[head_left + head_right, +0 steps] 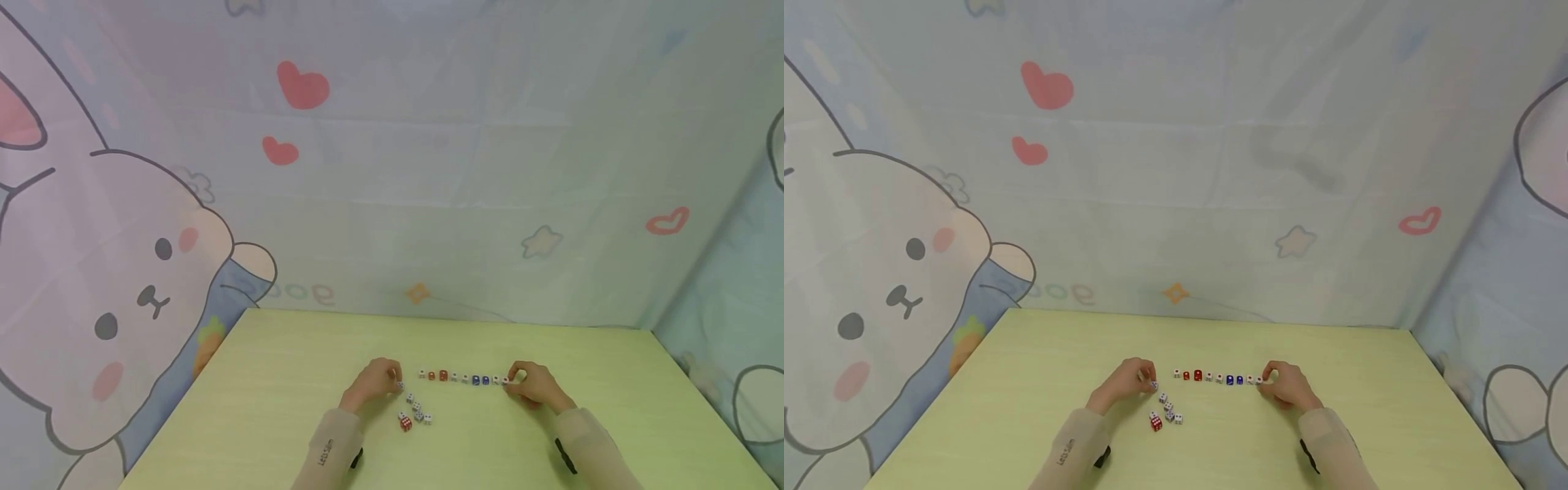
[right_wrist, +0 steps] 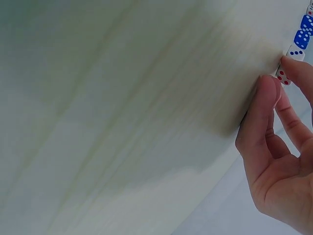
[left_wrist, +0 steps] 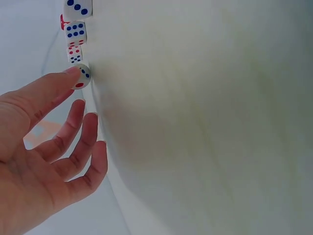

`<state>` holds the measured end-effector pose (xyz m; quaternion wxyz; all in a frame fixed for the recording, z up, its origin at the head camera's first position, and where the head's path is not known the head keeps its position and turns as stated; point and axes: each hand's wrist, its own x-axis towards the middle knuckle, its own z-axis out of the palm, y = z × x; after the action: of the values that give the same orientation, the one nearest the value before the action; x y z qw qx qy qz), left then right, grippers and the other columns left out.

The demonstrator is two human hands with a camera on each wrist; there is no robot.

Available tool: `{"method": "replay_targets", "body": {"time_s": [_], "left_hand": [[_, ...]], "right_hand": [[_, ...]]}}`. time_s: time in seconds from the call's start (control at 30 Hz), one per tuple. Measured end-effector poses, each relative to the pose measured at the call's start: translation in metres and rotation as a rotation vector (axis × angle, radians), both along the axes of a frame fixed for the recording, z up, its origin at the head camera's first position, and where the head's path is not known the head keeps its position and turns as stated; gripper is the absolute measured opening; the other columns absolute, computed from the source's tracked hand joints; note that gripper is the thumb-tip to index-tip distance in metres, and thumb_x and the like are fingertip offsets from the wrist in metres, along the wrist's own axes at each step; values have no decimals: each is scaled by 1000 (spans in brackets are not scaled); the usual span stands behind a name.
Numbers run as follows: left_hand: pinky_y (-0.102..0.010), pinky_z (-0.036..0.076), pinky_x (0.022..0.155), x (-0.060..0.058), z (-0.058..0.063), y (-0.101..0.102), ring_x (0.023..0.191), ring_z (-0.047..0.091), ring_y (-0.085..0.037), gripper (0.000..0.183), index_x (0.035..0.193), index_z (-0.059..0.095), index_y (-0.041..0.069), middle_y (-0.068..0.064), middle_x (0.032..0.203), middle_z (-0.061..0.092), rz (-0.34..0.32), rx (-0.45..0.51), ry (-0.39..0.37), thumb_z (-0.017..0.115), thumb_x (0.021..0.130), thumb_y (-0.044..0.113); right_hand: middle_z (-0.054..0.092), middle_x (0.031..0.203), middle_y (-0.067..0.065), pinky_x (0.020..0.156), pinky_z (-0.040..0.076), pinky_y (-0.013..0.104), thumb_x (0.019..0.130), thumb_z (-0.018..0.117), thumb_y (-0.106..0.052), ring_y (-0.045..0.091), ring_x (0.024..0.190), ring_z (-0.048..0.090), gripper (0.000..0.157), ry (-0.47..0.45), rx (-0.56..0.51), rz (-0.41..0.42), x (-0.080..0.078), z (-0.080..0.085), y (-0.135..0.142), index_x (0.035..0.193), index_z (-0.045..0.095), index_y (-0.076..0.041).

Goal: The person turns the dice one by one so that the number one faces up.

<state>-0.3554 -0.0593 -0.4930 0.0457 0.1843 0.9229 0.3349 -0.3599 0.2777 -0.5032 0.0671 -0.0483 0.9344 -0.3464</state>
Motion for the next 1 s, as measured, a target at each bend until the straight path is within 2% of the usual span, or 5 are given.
{"method": "replay_targets", "body": {"time_s": [0.13,0.37,0.53,0.7,1.0], "left_hand": [[-32,42,66,1,3,3,76,51,-17,11,73,59,6,-10,87,61,22,-7,-15,70,69,2],[-33,42,65,1,7,4,77,50,-18,15,75,59,6,-9,89,59,48,-24,-45,72,67,5],[-33,44,66,1,9,0,78,53,-20,12,81,63,6,-11,90,61,36,-25,-55,71,71,8],[-36,45,71,0,6,-1,81,55,-20,5,78,65,6,-10,88,63,-4,-47,-28,67,76,11],[-40,42,73,1,5,4,83,52,-22,9,73,61,7,-10,89,60,22,-46,-44,69,70,5]], "right_hand": [[42,43,-1,37,36,22,77,67,-17,9,37,35,15,1,-2,3,0,1,0,86,57,-10],[43,43,-1,37,36,22,77,67,-17,9,37,36,15,4,-3,0,-2,2,0,85,57,-10],[43,43,-1,37,36,22,77,67,-17,9,37,37,15,12,0,6,-1,1,0,86,57,-10],[44,43,0,37,35,21,77,67,-17,9,36,36,14,21,7,3,-1,1,0,85,57,-10],[44,43,-1,37,36,21,77,67,-17,8,37,36,14,12,0,2,-1,-1,0,85,57,-10]]}}
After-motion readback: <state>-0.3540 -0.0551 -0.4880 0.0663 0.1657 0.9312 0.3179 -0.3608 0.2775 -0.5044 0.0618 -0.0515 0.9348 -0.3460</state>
